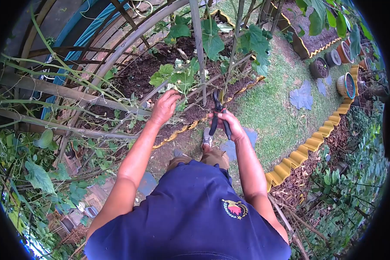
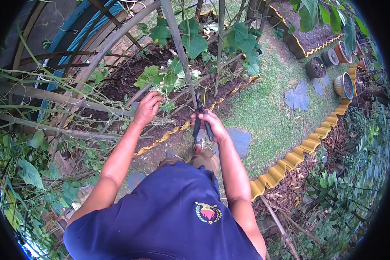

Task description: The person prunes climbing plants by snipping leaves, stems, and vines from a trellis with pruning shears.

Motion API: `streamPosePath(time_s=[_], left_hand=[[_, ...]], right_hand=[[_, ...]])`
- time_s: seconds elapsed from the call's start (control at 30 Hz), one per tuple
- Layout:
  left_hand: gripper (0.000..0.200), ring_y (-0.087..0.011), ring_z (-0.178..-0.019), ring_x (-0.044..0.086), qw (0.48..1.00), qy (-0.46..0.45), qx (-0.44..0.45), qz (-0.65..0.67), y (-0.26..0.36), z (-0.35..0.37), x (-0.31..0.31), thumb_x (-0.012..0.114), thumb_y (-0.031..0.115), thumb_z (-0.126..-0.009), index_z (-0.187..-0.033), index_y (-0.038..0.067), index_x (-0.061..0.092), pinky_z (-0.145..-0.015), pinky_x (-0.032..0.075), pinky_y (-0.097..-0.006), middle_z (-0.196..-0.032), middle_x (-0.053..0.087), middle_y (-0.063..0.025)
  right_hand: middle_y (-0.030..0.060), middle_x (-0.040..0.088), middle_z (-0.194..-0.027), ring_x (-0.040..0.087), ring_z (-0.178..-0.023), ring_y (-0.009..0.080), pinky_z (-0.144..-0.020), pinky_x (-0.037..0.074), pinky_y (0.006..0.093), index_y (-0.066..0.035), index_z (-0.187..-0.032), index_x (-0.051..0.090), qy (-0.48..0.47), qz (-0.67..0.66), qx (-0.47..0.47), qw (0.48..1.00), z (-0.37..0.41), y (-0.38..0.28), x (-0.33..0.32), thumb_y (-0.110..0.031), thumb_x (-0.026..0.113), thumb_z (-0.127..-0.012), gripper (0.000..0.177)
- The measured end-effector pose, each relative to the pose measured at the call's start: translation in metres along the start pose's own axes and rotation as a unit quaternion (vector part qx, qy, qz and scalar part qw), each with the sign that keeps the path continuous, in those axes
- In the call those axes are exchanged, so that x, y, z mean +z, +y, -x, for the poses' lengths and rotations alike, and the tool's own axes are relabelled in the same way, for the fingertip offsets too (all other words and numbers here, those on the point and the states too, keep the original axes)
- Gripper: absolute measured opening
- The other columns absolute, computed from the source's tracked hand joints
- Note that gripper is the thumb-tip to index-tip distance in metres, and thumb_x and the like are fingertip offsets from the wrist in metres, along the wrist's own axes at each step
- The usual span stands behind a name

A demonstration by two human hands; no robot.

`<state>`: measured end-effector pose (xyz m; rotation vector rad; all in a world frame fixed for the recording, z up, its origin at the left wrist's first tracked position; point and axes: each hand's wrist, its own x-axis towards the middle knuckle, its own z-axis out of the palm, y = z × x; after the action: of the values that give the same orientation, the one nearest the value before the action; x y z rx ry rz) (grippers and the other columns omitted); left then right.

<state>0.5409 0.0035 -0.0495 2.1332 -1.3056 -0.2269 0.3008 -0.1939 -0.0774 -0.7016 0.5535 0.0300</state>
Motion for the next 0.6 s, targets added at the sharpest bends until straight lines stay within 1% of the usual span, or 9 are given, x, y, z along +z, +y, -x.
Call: streamPosePath(time_s=[0.07,0.17,0.27,0.37,0.4,0.5,0.6], left_hand=[[0.027,-0.0325,-0.108,0.065,1.000,-0.001,-0.002,-0.004,0.001,0.001,-0.002,0.063,-0.002,-0.084,-0.109,0.007,0.069,-0.091,0.055,-0.0414,-0.118,0.064,-0.0098],[0.029,-0.0337,-0.106,0.066,1.000,0.001,0.020,-0.015,0.003,0.001,-0.005,0.064,-0.004,-0.083,-0.109,0.007,0.069,-0.088,0.055,-0.0413,-0.119,0.064,-0.0114],[0.035,-0.0324,-0.110,0.064,0.999,-0.013,0.007,-0.028,0.001,0.004,-0.001,0.064,-0.002,-0.083,-0.115,0.010,0.068,-0.092,0.055,-0.0416,-0.121,0.063,-0.0093],[0.035,-0.0328,-0.111,0.064,0.999,-0.015,0.007,-0.027,0.006,0.005,0.001,0.064,-0.003,-0.083,-0.116,0.010,0.068,-0.093,0.054,-0.0421,-0.122,0.062,-0.0098],[0.035,-0.0330,-0.112,0.063,1.000,-0.013,0.010,-0.025,0.003,0.006,0.005,0.063,-0.003,-0.084,-0.117,0.009,0.068,-0.094,0.054,-0.0424,-0.122,0.062,-0.0105],[0.031,-0.0328,-0.111,0.064,0.997,0.015,-0.054,0.053,0.007,0.001,0.006,0.064,-0.002,-0.084,-0.114,0.006,0.067,-0.092,0.054,-0.0407,-0.119,0.063,-0.0114],[0.024,-0.0264,-0.106,0.067,0.992,0.097,-0.027,0.077,-0.007,-0.009,0.011,0.066,-0.001,-0.085,-0.109,0.004,0.066,-0.087,0.054,-0.0363,-0.115,0.066,-0.0107]], right_hand=[[0.0128,0.066,-0.125,0.068,-0.104,0.0262,-0.094,0.052,0.0395,-0.005,-0.145,0.044,-0.084,-0.048,-0.022,0.995,-0.021,-0.013,0.010,-0.029,0.060,-0.094,0.058],[0.0149,0.064,-0.130,0.068,-0.104,0.0273,-0.094,0.052,0.0441,-0.005,-0.144,0.045,-0.131,-0.095,-0.026,0.986,-0.036,-0.026,0.025,-0.029,0.059,-0.093,0.058],[0.0159,0.063,-0.132,0.068,-0.105,0.0283,-0.093,0.051,0.0449,-0.006,-0.144,0.046,-0.142,-0.123,-0.027,0.982,-0.041,-0.020,0.025,-0.030,0.060,-0.092,0.060],[0.0167,0.063,-0.133,0.068,-0.107,0.0294,-0.094,0.051,0.0447,-0.006,-0.144,0.046,-0.139,-0.155,-0.016,0.978,-0.032,-0.006,0.017,-0.032,0.060,-0.091,0.061],[0.0192,0.063,-0.130,0.067,-0.107,0.0325,-0.098,0.050,0.0464,-0.005,-0.144,0.047,-0.125,-0.151,-0.010,0.981,-0.028,-0.002,0.014,-0.034,0.064,-0.088,0.065],[0.0193,0.064,-0.128,0.068,-0.107,0.0328,-0.098,0.051,0.0463,-0.005,-0.144,0.047,-0.096,-0.168,0.006,0.981,-0.018,0.018,0.001,-0.034,0.063,-0.089,0.064],[0.0187,0.065,-0.126,0.067,-0.107,0.0331,-0.098,0.050,0.0464,-0.006,-0.142,0.048,-0.079,-0.173,0.030,0.981,-0.008,0.030,-0.006,-0.034,0.062,-0.089,0.062]])
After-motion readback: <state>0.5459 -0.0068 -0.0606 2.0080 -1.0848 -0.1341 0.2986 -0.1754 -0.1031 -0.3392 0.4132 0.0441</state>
